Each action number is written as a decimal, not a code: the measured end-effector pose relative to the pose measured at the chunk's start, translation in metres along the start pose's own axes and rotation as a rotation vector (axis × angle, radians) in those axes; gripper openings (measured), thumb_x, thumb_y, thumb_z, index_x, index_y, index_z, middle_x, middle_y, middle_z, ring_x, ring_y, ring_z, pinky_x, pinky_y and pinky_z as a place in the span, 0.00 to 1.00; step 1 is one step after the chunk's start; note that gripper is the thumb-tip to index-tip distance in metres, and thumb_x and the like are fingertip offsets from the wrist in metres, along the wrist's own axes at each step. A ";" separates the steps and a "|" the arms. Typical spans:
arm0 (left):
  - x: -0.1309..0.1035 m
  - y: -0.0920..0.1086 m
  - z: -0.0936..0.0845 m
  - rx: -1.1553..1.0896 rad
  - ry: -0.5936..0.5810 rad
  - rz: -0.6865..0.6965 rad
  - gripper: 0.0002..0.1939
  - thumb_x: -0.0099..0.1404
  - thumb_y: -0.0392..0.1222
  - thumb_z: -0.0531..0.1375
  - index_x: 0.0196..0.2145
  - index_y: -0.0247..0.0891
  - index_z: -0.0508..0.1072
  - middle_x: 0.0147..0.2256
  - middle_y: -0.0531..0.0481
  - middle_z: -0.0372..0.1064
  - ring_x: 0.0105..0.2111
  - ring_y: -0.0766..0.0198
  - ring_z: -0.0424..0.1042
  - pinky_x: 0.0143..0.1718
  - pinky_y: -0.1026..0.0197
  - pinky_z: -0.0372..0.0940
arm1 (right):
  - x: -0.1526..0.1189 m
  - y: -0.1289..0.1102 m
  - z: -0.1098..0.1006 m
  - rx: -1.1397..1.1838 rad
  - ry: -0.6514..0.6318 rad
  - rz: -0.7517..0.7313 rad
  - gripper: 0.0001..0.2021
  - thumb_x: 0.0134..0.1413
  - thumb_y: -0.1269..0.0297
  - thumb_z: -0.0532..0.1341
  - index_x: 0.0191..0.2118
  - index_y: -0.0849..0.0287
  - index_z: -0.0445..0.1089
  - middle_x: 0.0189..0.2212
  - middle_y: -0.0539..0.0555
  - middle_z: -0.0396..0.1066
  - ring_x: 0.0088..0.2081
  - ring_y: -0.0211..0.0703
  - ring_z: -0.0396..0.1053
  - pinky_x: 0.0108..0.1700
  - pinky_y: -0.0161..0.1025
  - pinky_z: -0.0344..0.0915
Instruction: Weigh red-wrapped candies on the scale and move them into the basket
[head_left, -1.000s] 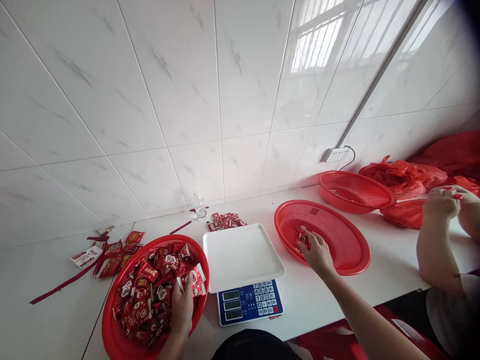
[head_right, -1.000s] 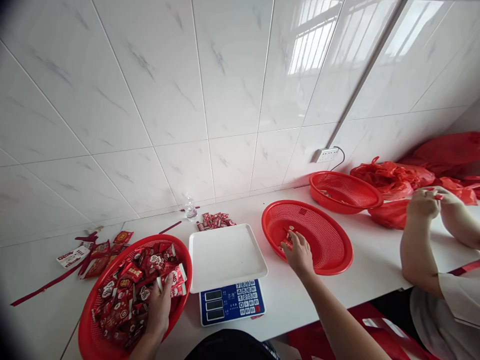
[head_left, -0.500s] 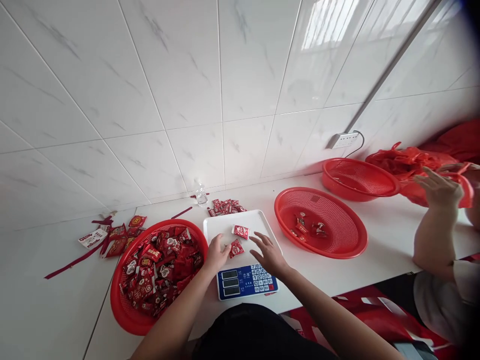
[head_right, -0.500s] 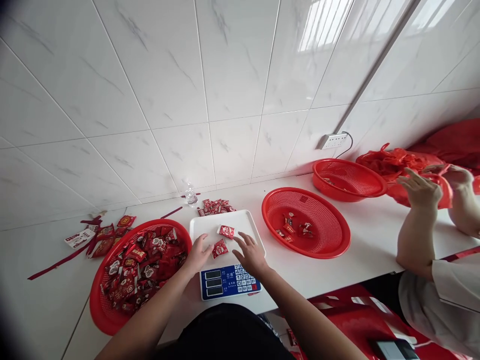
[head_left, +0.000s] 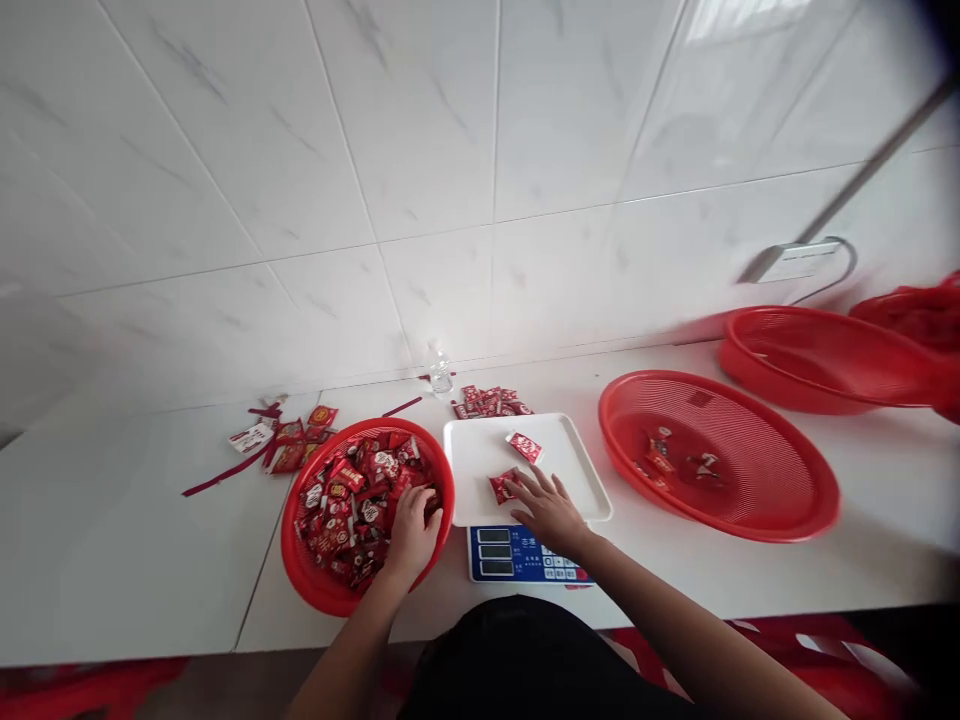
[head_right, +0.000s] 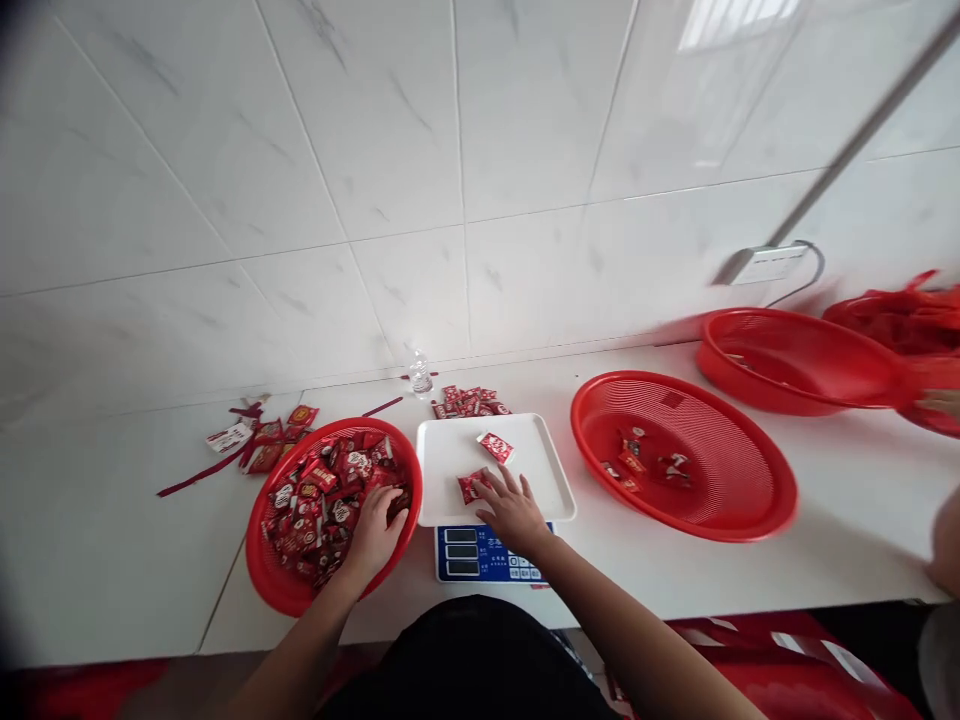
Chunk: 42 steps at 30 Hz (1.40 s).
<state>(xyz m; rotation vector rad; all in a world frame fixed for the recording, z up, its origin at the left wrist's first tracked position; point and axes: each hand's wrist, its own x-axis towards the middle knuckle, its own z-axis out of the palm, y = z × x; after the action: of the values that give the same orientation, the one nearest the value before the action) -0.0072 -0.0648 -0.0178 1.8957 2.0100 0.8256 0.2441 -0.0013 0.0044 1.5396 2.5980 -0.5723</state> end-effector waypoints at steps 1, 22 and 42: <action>-0.004 -0.009 -0.004 0.017 0.003 -0.031 0.13 0.59 0.37 0.53 0.43 0.38 0.67 0.46 0.44 0.65 0.51 0.54 0.61 0.53 0.48 0.57 | 0.000 0.001 0.002 -0.011 0.011 0.003 0.24 0.57 0.57 0.49 0.60 0.46 0.52 0.62 0.49 0.47 0.64 0.52 0.35 0.61 0.58 0.38; -0.010 -0.044 -0.019 0.224 -0.190 -0.316 0.19 0.60 0.44 0.51 0.48 0.35 0.64 0.50 0.38 0.61 0.53 0.53 0.58 0.53 0.51 0.51 | -0.025 0.039 0.038 0.130 0.273 -0.109 0.24 0.56 0.51 0.51 0.57 0.51 0.59 0.58 0.54 0.57 0.61 0.58 0.47 0.56 0.59 0.55; 0.015 -0.065 -0.034 0.361 -0.490 -0.453 0.29 0.46 0.46 0.62 0.47 0.35 0.65 0.52 0.33 0.60 0.54 0.42 0.57 0.48 0.52 0.55 | -0.036 0.031 0.030 0.232 0.351 -0.117 0.20 0.56 0.52 0.52 0.51 0.52 0.65 0.53 0.56 0.65 0.57 0.55 0.56 0.53 0.56 0.61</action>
<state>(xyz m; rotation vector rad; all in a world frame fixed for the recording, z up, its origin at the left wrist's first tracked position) -0.0811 -0.0568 -0.0239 1.4920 2.2129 -0.1166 0.2849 -0.0281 -0.0238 1.6977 2.9910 -0.6908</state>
